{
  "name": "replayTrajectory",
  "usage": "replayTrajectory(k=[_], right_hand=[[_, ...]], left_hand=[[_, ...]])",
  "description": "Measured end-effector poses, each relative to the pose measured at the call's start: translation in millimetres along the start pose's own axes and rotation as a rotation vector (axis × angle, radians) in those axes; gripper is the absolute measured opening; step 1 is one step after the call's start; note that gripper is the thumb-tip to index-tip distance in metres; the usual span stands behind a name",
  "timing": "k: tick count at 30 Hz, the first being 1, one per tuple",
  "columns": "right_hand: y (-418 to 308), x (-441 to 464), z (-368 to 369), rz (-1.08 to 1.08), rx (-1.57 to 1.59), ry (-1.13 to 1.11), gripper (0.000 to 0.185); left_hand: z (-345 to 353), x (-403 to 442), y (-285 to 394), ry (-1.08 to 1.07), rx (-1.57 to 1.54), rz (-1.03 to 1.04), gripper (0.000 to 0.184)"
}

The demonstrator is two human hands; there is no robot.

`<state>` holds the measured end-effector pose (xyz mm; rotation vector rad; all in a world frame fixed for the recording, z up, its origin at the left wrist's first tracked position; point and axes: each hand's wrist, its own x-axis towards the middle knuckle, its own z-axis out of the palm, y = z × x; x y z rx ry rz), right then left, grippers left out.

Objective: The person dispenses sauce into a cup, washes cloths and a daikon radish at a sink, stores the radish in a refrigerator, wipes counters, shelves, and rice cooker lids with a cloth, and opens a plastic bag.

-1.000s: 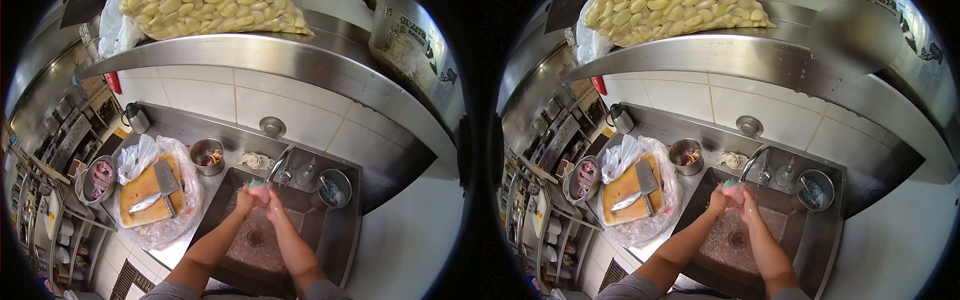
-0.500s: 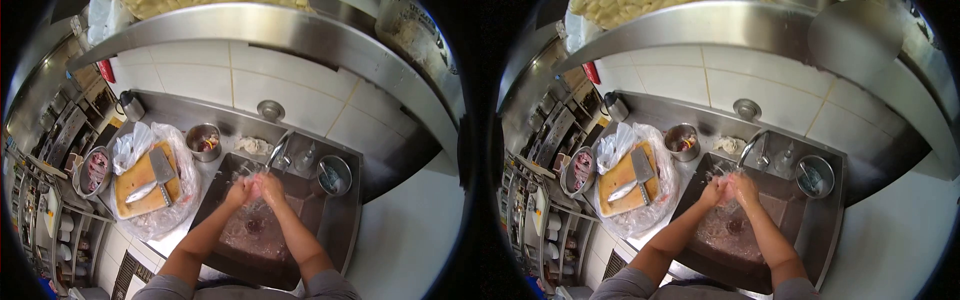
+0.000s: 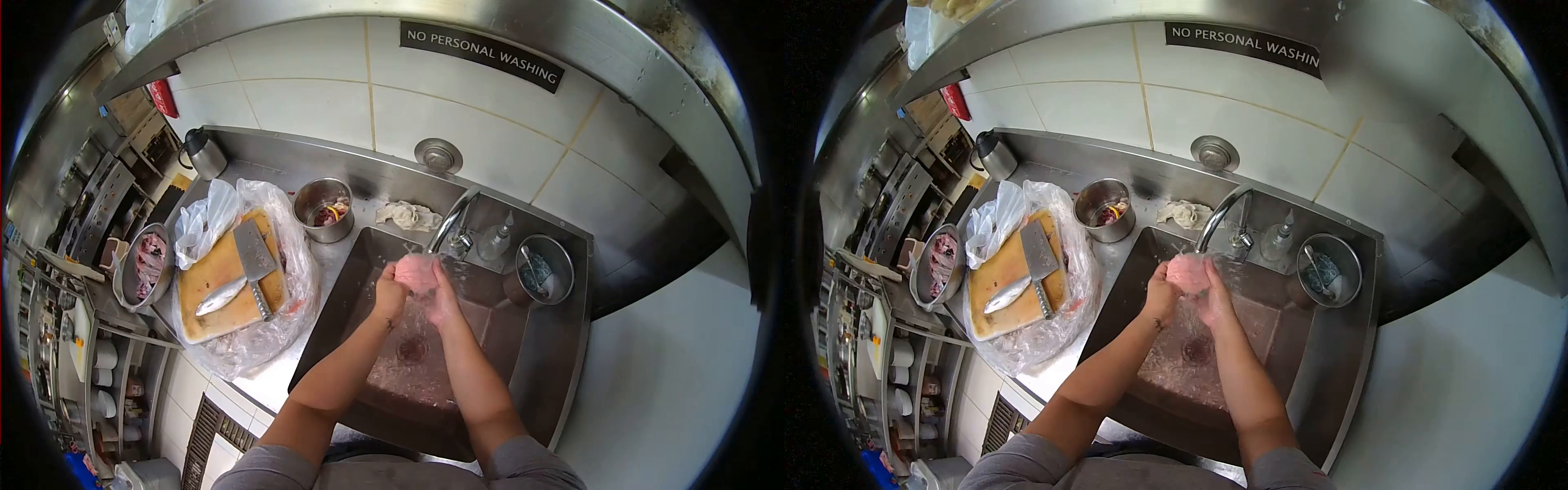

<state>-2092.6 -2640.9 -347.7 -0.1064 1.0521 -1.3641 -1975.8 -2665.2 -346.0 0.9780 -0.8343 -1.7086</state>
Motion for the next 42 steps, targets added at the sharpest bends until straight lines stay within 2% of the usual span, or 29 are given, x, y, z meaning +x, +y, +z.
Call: replayTrajectory(k=[1, 3, 4, 5, 6, 7, 9, 10, 11, 13, 15, 17, 19, 21, 22, 24, 25, 27, 29, 31, 32, 33, 35, 36, 40, 42], right_hand=[[3.1, 2.1, -0.8, -0.051, 0.049, -0.050, 0.032], [12.9, 15.5, -4.4, -0.097, 0.104, -0.099, 0.031], [21.3, 27.8, -7.7, -0.343, -0.067, 0.019, 0.031], [29.9, 38.1, -12.8, -0.583, -0.244, 0.139, 0.031], [7.8, -10.6, 18.5, -0.459, -0.240, 0.135, 0.023], [15.0, -10.6, 21.8, -0.458, -0.239, 0.133, 0.023], [27.1, -13.1, 20.2, -0.680, -0.742, 0.072, 0.017], [18.1, -11.8, 19.6, -0.377, -0.681, -0.047, 0.022], [17.4, 3.2, 6.4, -0.375, -0.683, -0.043, 0.022], [20.1, 49.8, -26.9, -0.427, -0.249, -0.056, 0.026], [2.8, 62.2, -33.8, -0.592, -0.408, 0.397, 0.037], [-4.6, 79.0, -58.7, -0.528, -0.499, 0.400, 0.038], [-14.7, 80.7, -69.5, -0.465, -0.587, 0.399, 0.040], [-19.1, 74.7, -76.6, -0.353, -0.289, 0.183, 0.042], [-22.0, 62.1, -71.3, -0.352, -0.291, 0.183, 0.042], [-21.2, 31.0, -60.6, -0.346, -0.082, 0.099, 0.059], [-15.7, 19.6, -52.8, -0.346, -0.080, 0.100, 0.059], [1.4, 2.1, -37.3, -0.413, -0.207, -0.005, 0.078], [13.4, 16.3, -40.7, -0.463, -0.265, -0.077, 0.084], [5.2, 35.6, -33.8, -0.633, -0.328, 0.351, 0.084], [-3.2, 45.8, -38.2, -0.628, -0.154, 0.419, 0.081], [-7.6, 44.5, -37.5, -0.630, -0.149, 0.413, 0.081], [-12.9, 42.2, -34.2, -0.450, 0.033, 0.145, 0.081], [-16.1, 40.4, -33.4, -0.445, 0.076, 0.138, 0.080], [0.1, 5.4, -37.1, -0.432, 0.200, 0.073, 0.071], [24.0, -13.6, -26.7, -0.667, -0.267, -0.130, 0.065]], left_hand=[[0.8, -3.4, 0.2, 0.002, 0.004, -0.001, 0.044], [6.3, -15.6, 6.0, 0.041, 0.112, -0.098, 0.032], [7.6, -18.8, 18.3, 0.043, 0.120, -0.105, 0.032], [7.4, -17.1, 34.3, -0.056, -0.068, -0.438, 0.023], [6.3, -15.1, 42.9, -0.155, -0.262, -0.764, 0.020], [3.4, -9.4, 37.6, -0.153, -0.261, -0.763, 0.020], [-9.3, 16.8, 4.2, -0.170, -0.403, -0.640, 0.034], [-21.6, 38.9, -26.6, -0.004, -0.453, -0.654, 0.030], [-27.9, 49.3, -45.0, -0.005, -0.455, -0.658, 0.030], [-33.2, 61.3, -62.1, 0.091, -0.329, -0.600, 0.028], [-16.1, 45.2, -49.4, 0.130, -0.320, -0.553, 0.024], [-10.7, 42.6, -53.3, 0.067, -0.274, -0.566, 0.022], [-1.1, 40.9, -58.1, 0.100, -0.284, -0.564, 0.024], [4.3, 40.2, -60.8, 0.176, -0.309, -0.557, 0.026], [4.1, 37.6, -55.4, 0.177, -0.311, -0.557, 0.026], [-1.4, 29.9, -46.3, 0.034, -0.351, -0.523, 0.028], [-3.3, 30.1, -47.5, 0.033, -0.349, -0.524, 0.028], [-6.5, 30.3, -52.1, 0.028, -0.473, -0.503, 0.029], [-2.3, 36.3, -59.8, 0.097, -0.501, -0.502, 0.030], [-0.2, 36.2, -58.7, 0.164, -0.529, -0.491, 0.031], [0.1, 35.2, -54.5, 0.116, -0.517, -0.475, 0.032], [-2.1, 36.1, -53.6, 0.068, -0.505, -0.457, 0.032], [-9.1, 37.7, -50.9, 0.048, -0.493, -0.453, 0.026], [-11.6, 37.8, -48.8, 0.031, -0.489, -0.457, 0.021], [-11.5, 32.1, -44.9, 0.034, -0.536, -0.436, 0.021], [-2.9, 19.9, -39.3, 0.112, -0.481, -0.466, 0.024]])
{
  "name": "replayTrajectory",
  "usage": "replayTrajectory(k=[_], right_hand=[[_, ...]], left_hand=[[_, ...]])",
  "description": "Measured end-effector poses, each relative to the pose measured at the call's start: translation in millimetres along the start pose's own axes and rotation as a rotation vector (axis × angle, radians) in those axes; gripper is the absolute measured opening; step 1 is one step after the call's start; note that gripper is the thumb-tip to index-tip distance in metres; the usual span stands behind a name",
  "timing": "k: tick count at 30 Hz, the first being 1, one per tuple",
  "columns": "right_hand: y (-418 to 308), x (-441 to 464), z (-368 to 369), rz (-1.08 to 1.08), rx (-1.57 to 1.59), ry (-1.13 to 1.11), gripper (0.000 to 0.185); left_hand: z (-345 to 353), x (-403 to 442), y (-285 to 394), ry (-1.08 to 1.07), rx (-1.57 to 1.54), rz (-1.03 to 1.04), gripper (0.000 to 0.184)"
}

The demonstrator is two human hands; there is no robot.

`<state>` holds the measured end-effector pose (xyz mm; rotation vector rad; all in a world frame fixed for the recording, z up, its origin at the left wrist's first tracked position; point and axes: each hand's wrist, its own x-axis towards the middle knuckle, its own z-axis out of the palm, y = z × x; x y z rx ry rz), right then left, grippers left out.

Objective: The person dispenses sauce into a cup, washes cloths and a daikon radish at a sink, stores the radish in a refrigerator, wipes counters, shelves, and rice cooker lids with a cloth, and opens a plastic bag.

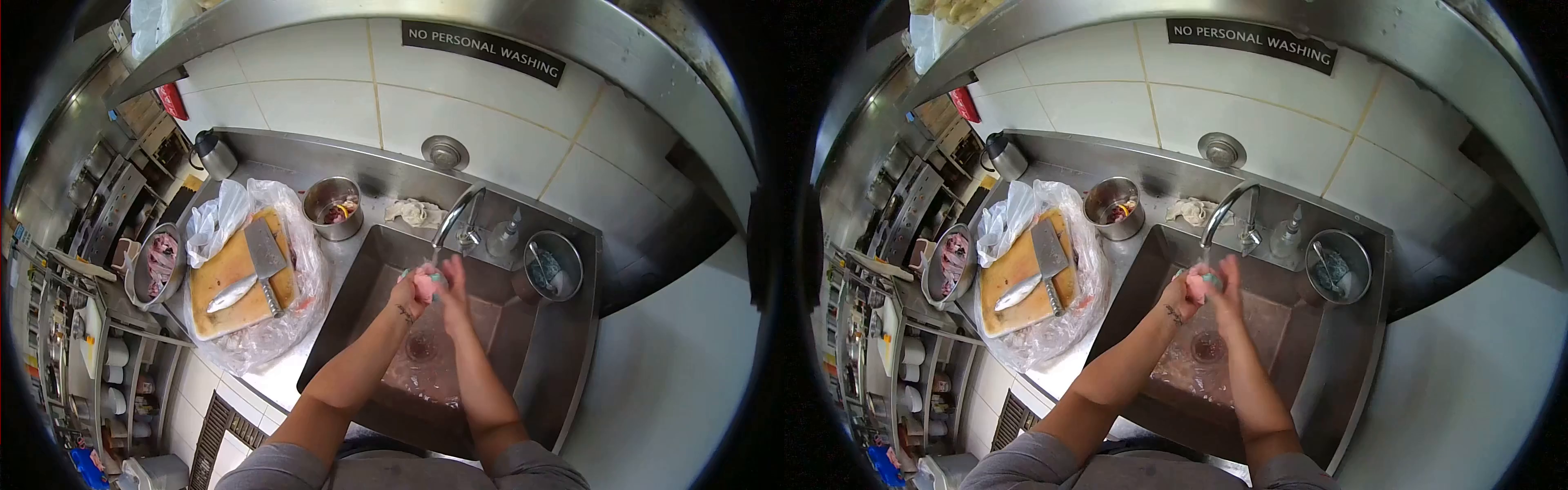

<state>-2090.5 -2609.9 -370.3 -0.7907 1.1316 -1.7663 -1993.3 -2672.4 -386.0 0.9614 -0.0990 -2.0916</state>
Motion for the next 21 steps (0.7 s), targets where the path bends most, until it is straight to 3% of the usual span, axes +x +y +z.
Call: replayTrajectory(k=[1, 3, 4, 8, 10, 11, 13, 14, 15, 17, 18, 19, 21], right_hand=[[-4.0, -6.9, 4.2, 0.004, -0.001, 0.007, 0.065], [-13.6, -17.0, 11.3, -0.055, -0.432, 0.011, 0.038], [-16.0, -19.1, 16.1, -0.125, -0.352, 0.091, 0.024], [-52.6, -35.8, 36.5, -0.319, -0.352, 0.045, 0.022], [-71.2, -34.8, 50.9, -0.010, 0.373, 0.345, 0.016], [-73.9, -31.6, 49.8, -0.011, 0.368, 0.345, 0.016], [-79.3, -25.8, 38.8, 0.303, 0.797, 0.336, 0.026], [-73.9, -22.1, 30.3, 0.406, 0.819, 0.170, 0.032], [-73.2, -27.1, 26.6, 0.406, 0.816, 0.175, 0.032], [-72.1, -39.4, 20.7, 0.413, 0.608, -0.153, 0.033], [-72.6, -42.5, 18.0, 0.418, 0.603, -0.146, 0.033], [-73.5, -44.4, 15.6, 0.552, 0.598, -0.280, 0.037], [-74.1, -48.0, 13.8, 0.821, 0.582, -0.552, 0.046]], left_hand=[[13.0, -22.2, 3.1, 0.004, 0.002, -0.007, 0.024], [46.6, -77.1, 20.6, -0.065, 0.179, -0.345, 0.030], [47.0, -84.0, 22.0, -0.161, 0.062, -0.367, 0.037], [36.2, -65.1, 5.6, -0.259, -0.044, -0.303, 0.029], [48.9, -73.9, -3.8, -0.257, 0.134, 0.131, 0.016], [57.0, -81.3, -11.1, -0.258, 0.130, 0.129, 0.016], [82.0, -113.1, -19.5, -0.278, 0.356, 0.721, 0.005], [81.6, -121.3, -17.4, -0.283, 0.742, 1.103, 0.002], [76.4, -128.9, -12.9, -0.284, 0.740, 1.097, 0.002], [60.6, -144.7, -2.6, -0.516, 1.168, 1.408, 0.007], [51.3, -154.3, -3.8, -0.536, 1.246, 1.428, 0.005], [39.8, -161.8, -2.6, -0.534, 1.241, 1.418, 0.005], [17.3, -175.6, 0.2, -0.871, 1.415, 1.406, 0.011]])
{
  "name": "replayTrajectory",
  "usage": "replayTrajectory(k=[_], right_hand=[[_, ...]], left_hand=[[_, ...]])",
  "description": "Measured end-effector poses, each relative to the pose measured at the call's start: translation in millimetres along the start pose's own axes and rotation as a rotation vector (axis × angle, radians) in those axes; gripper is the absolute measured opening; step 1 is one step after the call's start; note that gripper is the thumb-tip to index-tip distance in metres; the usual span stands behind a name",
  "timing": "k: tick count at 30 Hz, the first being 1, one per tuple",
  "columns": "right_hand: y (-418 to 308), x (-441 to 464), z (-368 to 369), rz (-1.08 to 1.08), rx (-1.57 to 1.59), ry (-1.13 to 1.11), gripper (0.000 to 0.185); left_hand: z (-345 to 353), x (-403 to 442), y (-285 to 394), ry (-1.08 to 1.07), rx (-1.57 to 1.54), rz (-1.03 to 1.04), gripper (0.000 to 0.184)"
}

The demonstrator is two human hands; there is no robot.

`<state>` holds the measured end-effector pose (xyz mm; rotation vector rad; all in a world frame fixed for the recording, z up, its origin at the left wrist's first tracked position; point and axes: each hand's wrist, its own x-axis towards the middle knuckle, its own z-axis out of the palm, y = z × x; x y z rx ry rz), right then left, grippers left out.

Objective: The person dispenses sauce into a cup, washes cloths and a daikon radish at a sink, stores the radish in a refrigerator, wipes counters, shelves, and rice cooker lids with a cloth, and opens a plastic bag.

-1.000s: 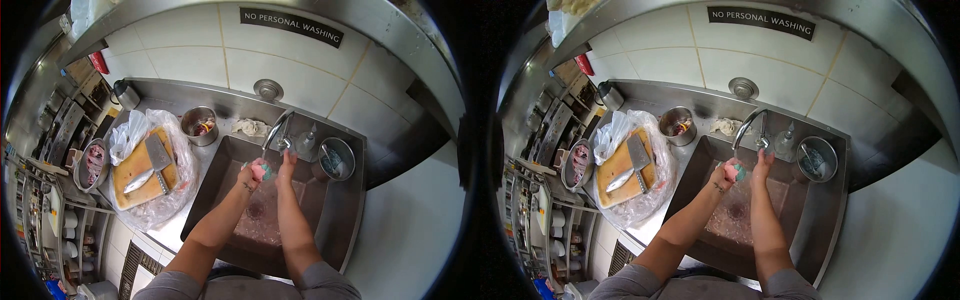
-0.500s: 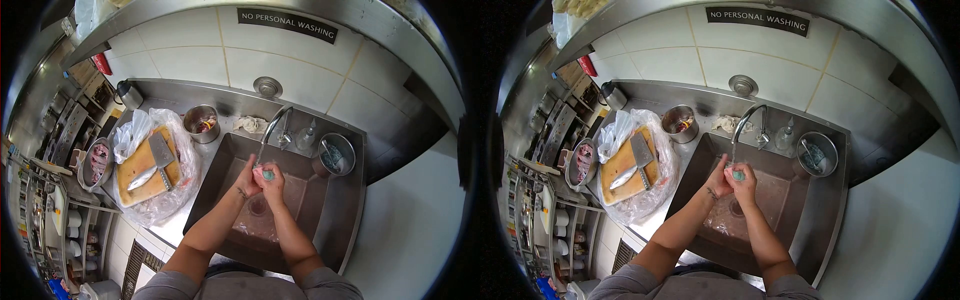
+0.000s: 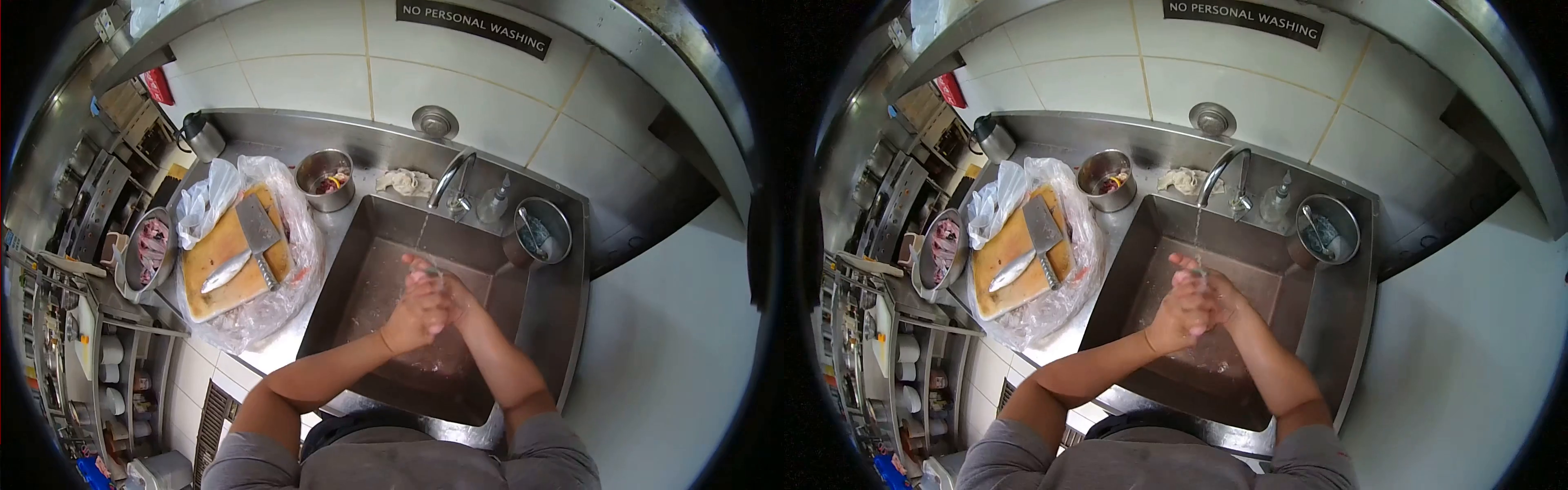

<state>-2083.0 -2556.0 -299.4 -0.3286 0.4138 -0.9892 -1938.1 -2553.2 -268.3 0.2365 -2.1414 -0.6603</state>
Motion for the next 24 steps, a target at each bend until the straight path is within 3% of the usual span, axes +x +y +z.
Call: replayTrajectory(k=[4, 6, 7, 8, 9, 10, 11, 13, 15, 16, 18, 21, 24], right_hand=[[22.3, 5.0, 8.9, 0.265, -0.213, -0.127, 0.050], [35.3, 6.8, 22.1, 0.493, -0.634, -0.129, 0.049], [46.4, 6.1, 37.9, 0.527, -0.785, -0.081, 0.046], [57.4, 6.9, 39.7, 0.529, -0.781, -0.070, 0.046], [67.7, 7.8, 37.2, 0.526, -1.068, -0.138, 0.045], [79.4, 9.0, 32.0, 0.517, -1.357, -0.206, 0.043], [100.8, 11.7, 13.6, 0.473, -1.377, -0.115, 0.027], [140.9, 21.9, -31.8, 0.446, -1.465, 0.065, 0.022], [166.2, 25.2, -45.3, 0.418, -1.550, 0.261, 0.019], [175.5, 24.6, -45.4, 0.297, -1.739, 0.326, 0.020], [190.8, 21.8, -37.2, 0.181, -1.930, 0.441, 0.022], [195.5, 20.4, -10.1, 0.327, -1.986, 0.697, 0.025], [197.2, 21.4, 25.8, 0.496, -1.951, 0.760, 0.027]], left_hand=[[1.6, -44.1, 18.0, -0.214, 0.046, 0.098, 0.017], [6.3, -66.5, 22.9, -0.440, 0.079, 0.228, 0.019], [8.6, -74.7, 25.0, -0.437, 0.069, 0.229, 0.019], [11.1, -82.7, 26.7, -0.578, 0.103, 0.275, 0.019], [14.6, -91.1, 27.5, -0.719, 0.137, 0.327, 0.019], [24.1, -106.2, 23.7, -0.719, 0.125, 0.339, 0.019], [36.2, -123.7, 18.0, -0.831, 0.205, 0.282, 0.019], [49.9, -144.9, 13.1, -0.943, 0.276, 0.252, 0.019], [55.1, -156.3, 11.4, -0.983, 0.010, -0.474, 0.026], [65.5, -171.9, 4.1, -0.991, -0.003, -0.443, 0.026], [88.3, -206.7, -7.2, -0.793, -0.069, -0.625, 0.031], [84.6, -214.3, -6.2, -0.740, -0.114, -0.641, 0.032], [62.5, -210.2, -7.4, -0.739, -0.128, -0.595, 0.033]])
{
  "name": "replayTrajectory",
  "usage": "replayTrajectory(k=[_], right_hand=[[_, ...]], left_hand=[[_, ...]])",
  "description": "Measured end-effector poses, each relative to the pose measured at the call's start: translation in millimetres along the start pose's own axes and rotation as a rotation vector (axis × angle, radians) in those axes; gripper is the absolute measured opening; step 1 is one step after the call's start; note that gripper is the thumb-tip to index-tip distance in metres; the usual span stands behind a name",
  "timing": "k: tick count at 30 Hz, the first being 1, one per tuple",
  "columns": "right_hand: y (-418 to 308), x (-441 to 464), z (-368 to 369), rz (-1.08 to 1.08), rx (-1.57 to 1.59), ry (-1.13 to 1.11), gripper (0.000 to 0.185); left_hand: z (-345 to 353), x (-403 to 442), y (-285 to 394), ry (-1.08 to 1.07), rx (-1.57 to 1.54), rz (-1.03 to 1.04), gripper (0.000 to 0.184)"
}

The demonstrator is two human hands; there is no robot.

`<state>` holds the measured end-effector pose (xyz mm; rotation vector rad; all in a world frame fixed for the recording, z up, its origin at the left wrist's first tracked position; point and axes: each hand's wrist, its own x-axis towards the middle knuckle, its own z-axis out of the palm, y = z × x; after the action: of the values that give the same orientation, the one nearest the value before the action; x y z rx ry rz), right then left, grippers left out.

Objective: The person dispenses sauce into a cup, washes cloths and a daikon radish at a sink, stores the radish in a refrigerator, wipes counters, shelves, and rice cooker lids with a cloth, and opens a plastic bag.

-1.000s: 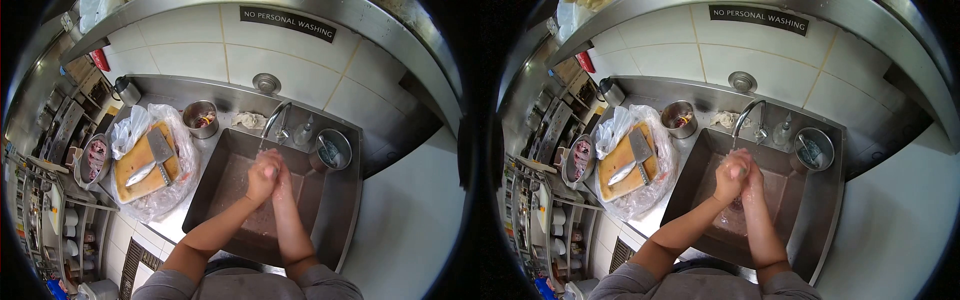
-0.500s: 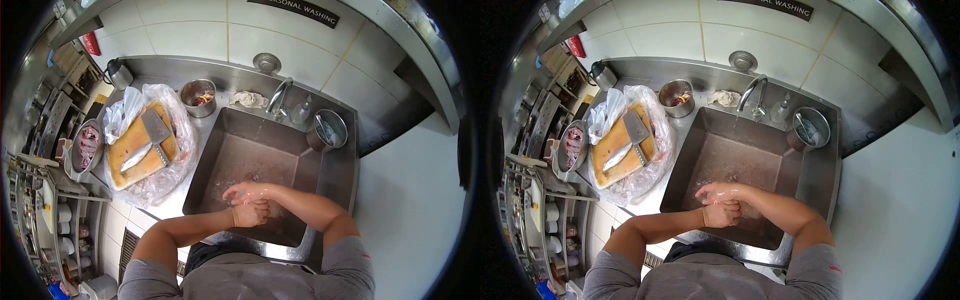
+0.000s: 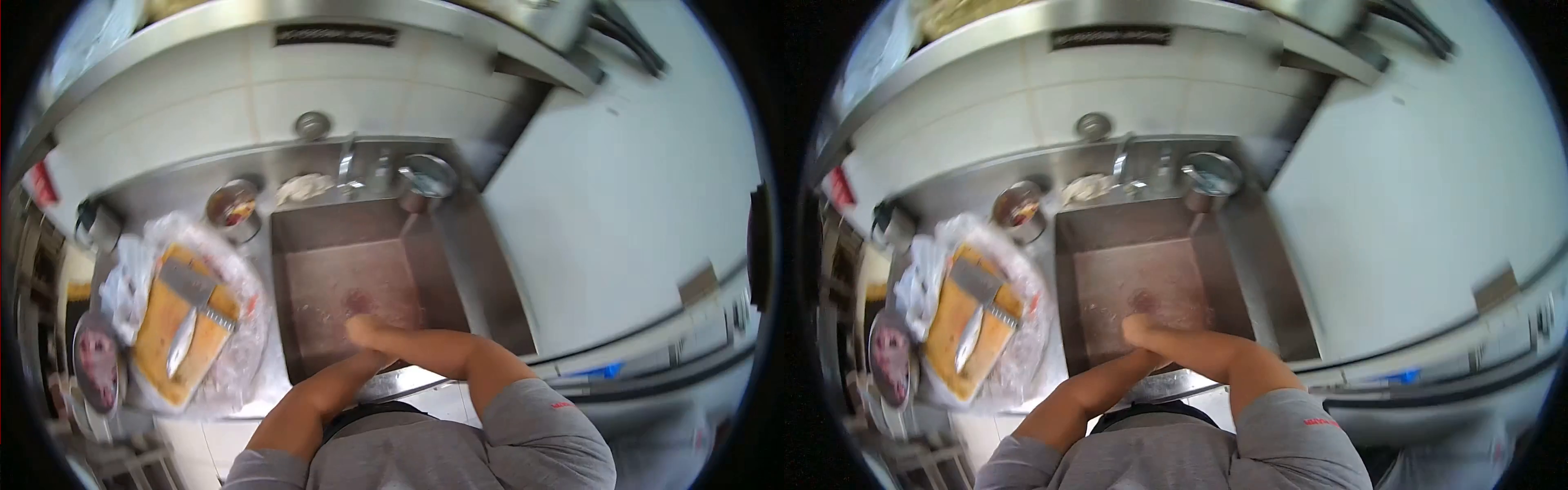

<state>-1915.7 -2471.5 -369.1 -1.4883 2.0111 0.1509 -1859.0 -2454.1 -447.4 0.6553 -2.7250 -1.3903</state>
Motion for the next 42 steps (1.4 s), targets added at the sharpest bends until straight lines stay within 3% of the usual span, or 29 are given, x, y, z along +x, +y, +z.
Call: replayTrajectory(k=[5, 8, 15, 19, 22, 26, 28, 29, 30, 31, 32, 35, 36, 38, 42], right_hand=[[-14.5, -9.2, 11.9, 0.247, 0.115, 0.194, 0.025], [-35.3, -64.1, -17.5, 0.311, 0.272, 0.438, 0.022], [-47.4, -103.3, -56.2, 0.322, 0.506, 0.567, 0.025], [-55.3, -167.5, -59.4, 0.398, 0.654, 0.787, 0.025], [-25.4, -185.8, -44.2, 0.449, 0.682, 0.792, 0.023], [36.7, -219.5, 11.7, 0.522, 0.771, 1.120, 0.018], [40.5, -280.6, 52.5, 0.586, 0.870, 1.258, 0.022], [36.6, -315.5, 77.5, 0.716, 0.773, 1.330, 0.023], [27.8, -349.4, 102.8, 0.861, 1.027, 1.310, 0.023], [12.6, -384.7, 132.8, 1.000, 0.996, 1.316, 0.023], [13.2, -397.5, 185.7, 1.005, 1.087, 1.462, 0.022], [-44.2, -461.7, 260.3, 1.395, 1.359, 1.317, 0.018], [-53.8, -469.1, 284.0, 1.491, 1.461, 1.284, 0.017], [-79.2, -468.6, 305.8, 1.688, 1.037, 1.399, 0.018], [-87.0, -443.4, 270.5, 1.535, 1.201, 1.539, 0.021]], left_hand=[[-30.9, -6.6, 6.0, -0.040, 0.023, 0.184, 0.035], [-49.3, -10.1, 19.6, -0.069, 0.045, 0.269, 0.036], [-73.9, -12.5, 67.2, -0.177, 0.082, 0.472, 0.038], [-53.5, -10.5, 109.4, -0.361, 0.116, 0.649, 0.040], [-23.3, -17.7, 139.8, -0.579, 0.169, 0.808, 0.041], [23.5, -56.2, 164.3, -0.888, 0.366, 1.138, 0.043], [26.6, -101.3, 190.4, -0.765, 0.709, 1.502, 0.034], [15.6, -123.6, 207.8, -0.785, 0.505, 1.612, 0.030], [3.9, -143.2, 221.4, -0.807, 0.291, 1.701, 0.025], [-1.0, -154.9, 222.6, -0.722, 0.146, 1.692, 0.020], [-0.2, -157.5, 218.4, -0.733, 0.131, 1.690, 0.020], [-8.6, -148.2, 203.5, -0.617, 0.004, 1.396, 0.022], [-11.3, -145.5, 196.3, -0.624, -0.005, 1.394, 0.022], [-11.1, -139.4, 185.5, -0.495, -0.068, 1.217, 0.024], [-11.6, -151.7, 183.7, -0.526, -0.090, 1.131, 0.032]])
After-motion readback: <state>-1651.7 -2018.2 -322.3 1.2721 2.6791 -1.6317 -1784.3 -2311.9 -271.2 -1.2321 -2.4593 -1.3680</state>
